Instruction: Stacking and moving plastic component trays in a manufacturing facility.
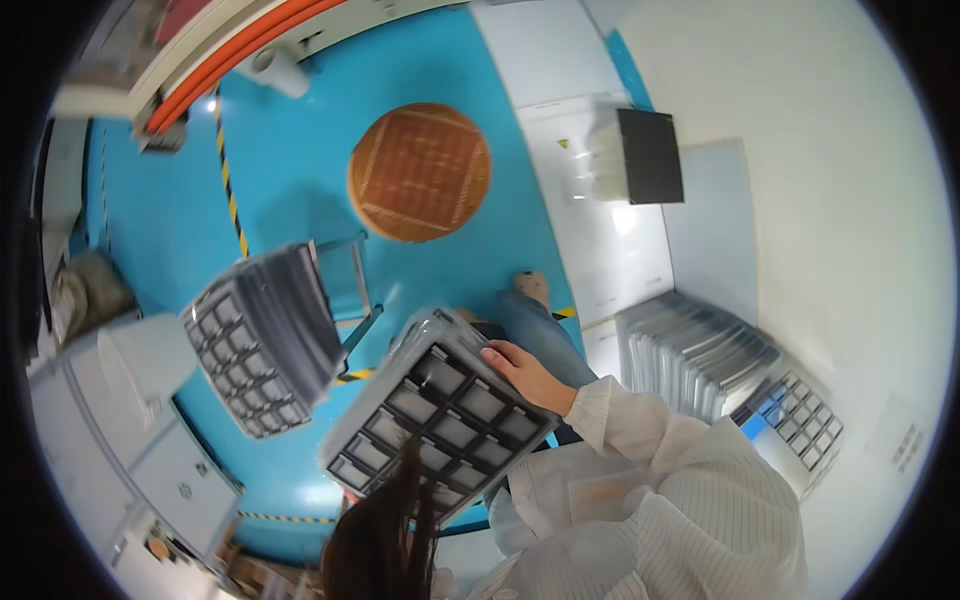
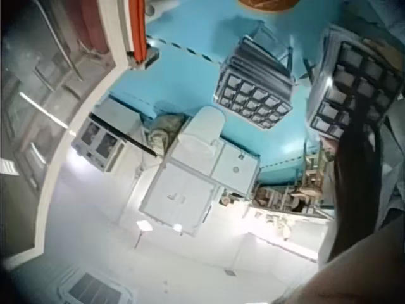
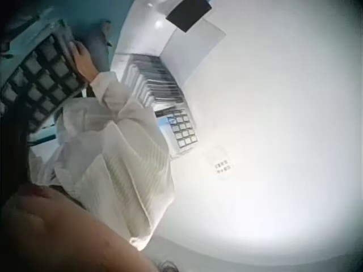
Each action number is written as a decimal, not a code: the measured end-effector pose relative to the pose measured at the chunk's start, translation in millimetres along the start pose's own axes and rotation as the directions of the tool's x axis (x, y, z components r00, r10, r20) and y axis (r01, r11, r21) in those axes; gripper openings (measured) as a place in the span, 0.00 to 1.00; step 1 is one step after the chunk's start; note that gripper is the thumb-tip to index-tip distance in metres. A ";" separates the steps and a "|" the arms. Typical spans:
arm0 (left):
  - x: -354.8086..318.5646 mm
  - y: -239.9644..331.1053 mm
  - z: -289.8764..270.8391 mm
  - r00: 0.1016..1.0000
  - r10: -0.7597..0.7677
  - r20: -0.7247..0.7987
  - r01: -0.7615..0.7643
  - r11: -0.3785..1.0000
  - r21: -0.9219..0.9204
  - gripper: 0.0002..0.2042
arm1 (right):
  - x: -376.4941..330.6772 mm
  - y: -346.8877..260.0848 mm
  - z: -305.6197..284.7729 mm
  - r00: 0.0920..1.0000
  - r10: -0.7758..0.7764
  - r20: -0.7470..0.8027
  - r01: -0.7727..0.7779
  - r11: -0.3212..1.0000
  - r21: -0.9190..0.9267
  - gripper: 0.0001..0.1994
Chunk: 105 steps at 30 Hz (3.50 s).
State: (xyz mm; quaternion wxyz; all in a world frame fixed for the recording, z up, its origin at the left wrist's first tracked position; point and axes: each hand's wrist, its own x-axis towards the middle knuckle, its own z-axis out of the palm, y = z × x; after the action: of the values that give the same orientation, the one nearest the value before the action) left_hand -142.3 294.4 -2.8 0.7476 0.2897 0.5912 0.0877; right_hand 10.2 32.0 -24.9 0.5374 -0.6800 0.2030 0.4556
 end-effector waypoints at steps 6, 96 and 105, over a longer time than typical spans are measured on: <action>11.8 -131.7 90.8 0.972 -0.086 0.219 0.045 0.982 0.184 0.30 | 13.0 103.7 -160.4 0.996 0.059 -0.069 -0.032 0.939 0.342 0.30; 86.2 33.2 -16.2 0.441 0.896 -0.054 -0.502 0.296 0.813 0.21 | 168.0 -51.2 19.8 0.931 -0.046 0.362 0.020 0.997 0.076 0.23; 138.6 84.0 3.0 0.762 0.638 -0.111 -0.125 0.313 0.942 0.36 | 73.4 -7.2 120.1 0.754 0.332 0.566 -0.471 0.875 0.114 0.18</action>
State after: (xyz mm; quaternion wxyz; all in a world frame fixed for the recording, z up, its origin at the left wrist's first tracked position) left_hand -82.1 427.6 -72.8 0.2599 0.7463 0.6127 0.0078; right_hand 4.4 160.0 -83.4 0.5416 -0.3940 0.2443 0.7012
